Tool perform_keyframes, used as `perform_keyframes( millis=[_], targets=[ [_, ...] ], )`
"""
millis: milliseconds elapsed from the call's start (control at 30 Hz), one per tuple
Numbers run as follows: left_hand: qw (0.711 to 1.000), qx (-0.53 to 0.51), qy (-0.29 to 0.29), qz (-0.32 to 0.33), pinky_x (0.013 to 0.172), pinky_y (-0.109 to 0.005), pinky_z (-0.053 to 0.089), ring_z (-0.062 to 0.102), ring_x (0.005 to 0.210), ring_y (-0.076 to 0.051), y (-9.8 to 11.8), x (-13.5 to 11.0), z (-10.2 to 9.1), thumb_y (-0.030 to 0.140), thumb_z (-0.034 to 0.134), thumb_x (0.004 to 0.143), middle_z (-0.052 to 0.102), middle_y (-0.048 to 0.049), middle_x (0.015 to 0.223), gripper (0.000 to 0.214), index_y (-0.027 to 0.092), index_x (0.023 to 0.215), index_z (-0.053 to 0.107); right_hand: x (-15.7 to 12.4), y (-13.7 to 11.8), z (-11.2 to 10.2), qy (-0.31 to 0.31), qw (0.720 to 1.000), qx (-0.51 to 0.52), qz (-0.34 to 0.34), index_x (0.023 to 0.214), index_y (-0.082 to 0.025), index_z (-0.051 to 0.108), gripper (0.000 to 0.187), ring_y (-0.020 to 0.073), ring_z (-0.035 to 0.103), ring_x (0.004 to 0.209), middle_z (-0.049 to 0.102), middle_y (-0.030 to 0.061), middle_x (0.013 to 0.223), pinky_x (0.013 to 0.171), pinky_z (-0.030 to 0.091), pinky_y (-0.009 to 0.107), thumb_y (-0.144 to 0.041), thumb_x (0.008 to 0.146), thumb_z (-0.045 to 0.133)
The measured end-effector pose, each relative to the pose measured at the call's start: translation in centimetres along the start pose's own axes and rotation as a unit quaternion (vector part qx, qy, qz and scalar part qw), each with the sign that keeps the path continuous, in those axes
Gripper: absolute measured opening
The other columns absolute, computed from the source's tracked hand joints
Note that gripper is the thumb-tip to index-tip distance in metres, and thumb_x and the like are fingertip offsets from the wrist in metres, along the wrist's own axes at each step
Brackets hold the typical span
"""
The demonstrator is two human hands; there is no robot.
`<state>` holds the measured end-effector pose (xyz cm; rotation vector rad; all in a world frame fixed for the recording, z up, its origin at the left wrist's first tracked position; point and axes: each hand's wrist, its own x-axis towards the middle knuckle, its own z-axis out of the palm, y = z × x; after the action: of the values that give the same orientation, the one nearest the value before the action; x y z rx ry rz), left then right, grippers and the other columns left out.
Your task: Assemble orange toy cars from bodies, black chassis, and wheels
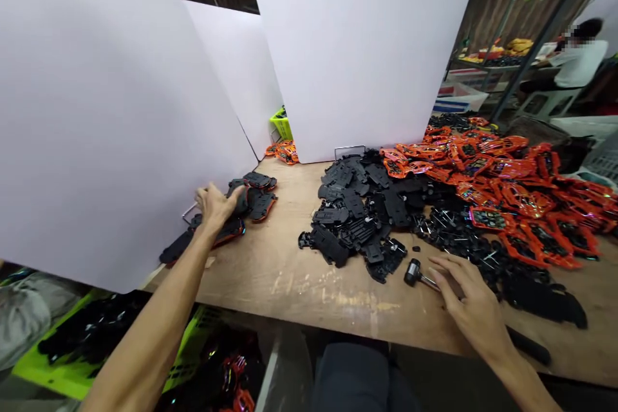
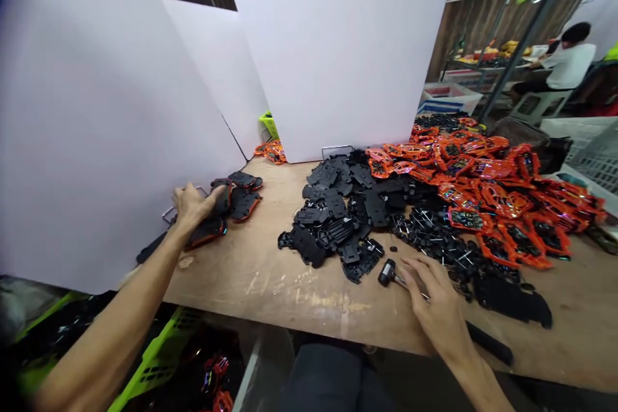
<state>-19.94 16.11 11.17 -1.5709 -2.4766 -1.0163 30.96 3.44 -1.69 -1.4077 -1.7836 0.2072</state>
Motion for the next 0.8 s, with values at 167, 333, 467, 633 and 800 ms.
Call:
perform_keyframes(
  millis=[167, 333, 467, 633, 800],
  targets=[
    [0.940, -0.094, -0.217, 0.246, 0.115, -0.050, 0.043, 0.057, 0.130, -0.034, 3.9, -7.1, 5.2, 0.053, 0.068, 0.087, 0.061, -0.0168, 0.136, 0.059, 0.018, 0.134, 0.063, 4.0, -2.8, 2.5, -0.042, 0.995, 0.026, -0.087, 0.127, -0.029, 0.069, 0.027, 0.0288, 0.063, 0.120, 0.068, 0.0079, 0.127, 0.105, 0.051, 0.049, -0.028, 0.105, 0.053],
    [0.942, -0.067, -0.228, 0.237, 0.116, -0.066, 0.036, 0.030, 0.151, -0.053, 5.9, -18.2, 9.9, 0.067, 0.090, 0.058, 0.030, -0.0265, 0.162, 0.121, 0.022, 0.158, 0.040, 8.7, -0.9, 1.6, -0.041, 0.997, -0.032, -0.062, 0.119, -0.022, 0.072, 0.029, 0.0303, 0.065, 0.113, 0.071, 0.0118, 0.120, 0.099, 0.051, 0.049, -0.020, 0.102, 0.049],
    [0.952, -0.133, -0.173, 0.212, 0.119, -0.061, 0.036, 0.038, 0.149, -0.044, 5.8, -20.1, 10.7, 0.055, 0.084, 0.075, 0.038, -0.0234, 0.159, 0.096, 0.021, 0.155, 0.044, 9.3, 2.2, -0.1, -0.169, 0.983, -0.033, -0.062, 0.102, -0.022, 0.073, 0.016, 0.0259, 0.066, 0.098, 0.072, 0.0085, 0.103, 0.090, 0.054, 0.041, -0.020, 0.097, 0.058],
    [0.896, -0.387, -0.213, 0.051, 0.116, -0.052, 0.043, 0.058, 0.134, -0.035, 6.2, -18.0, 7.0, 0.059, 0.078, 0.078, 0.063, -0.0163, 0.141, 0.080, 0.020, 0.144, 0.057, 7.8, 3.4, 0.5, -0.184, 0.979, -0.016, -0.089, 0.086, -0.020, 0.072, 0.015, 0.0251, 0.063, 0.100, 0.067, 0.0098, 0.103, 0.094, 0.053, 0.042, -0.018, 0.094, 0.060],
    [0.608, -0.651, -0.425, -0.162, 0.111, -0.059, 0.048, 0.065, 0.128, -0.039, 7.1, -20.0, 2.8, 0.079, 0.045, 0.090, 0.069, -0.0238, 0.133, 0.089, 0.013, 0.149, 0.051, 8.2, 3.6, -0.8, -0.106, 0.957, 0.248, 0.106, 0.094, -0.021, 0.076, 0.032, 0.0303, 0.066, 0.119, 0.071, 0.0132, 0.126, 0.107, 0.050, 0.048, -0.052, 0.087, 0.076]
  ],
)
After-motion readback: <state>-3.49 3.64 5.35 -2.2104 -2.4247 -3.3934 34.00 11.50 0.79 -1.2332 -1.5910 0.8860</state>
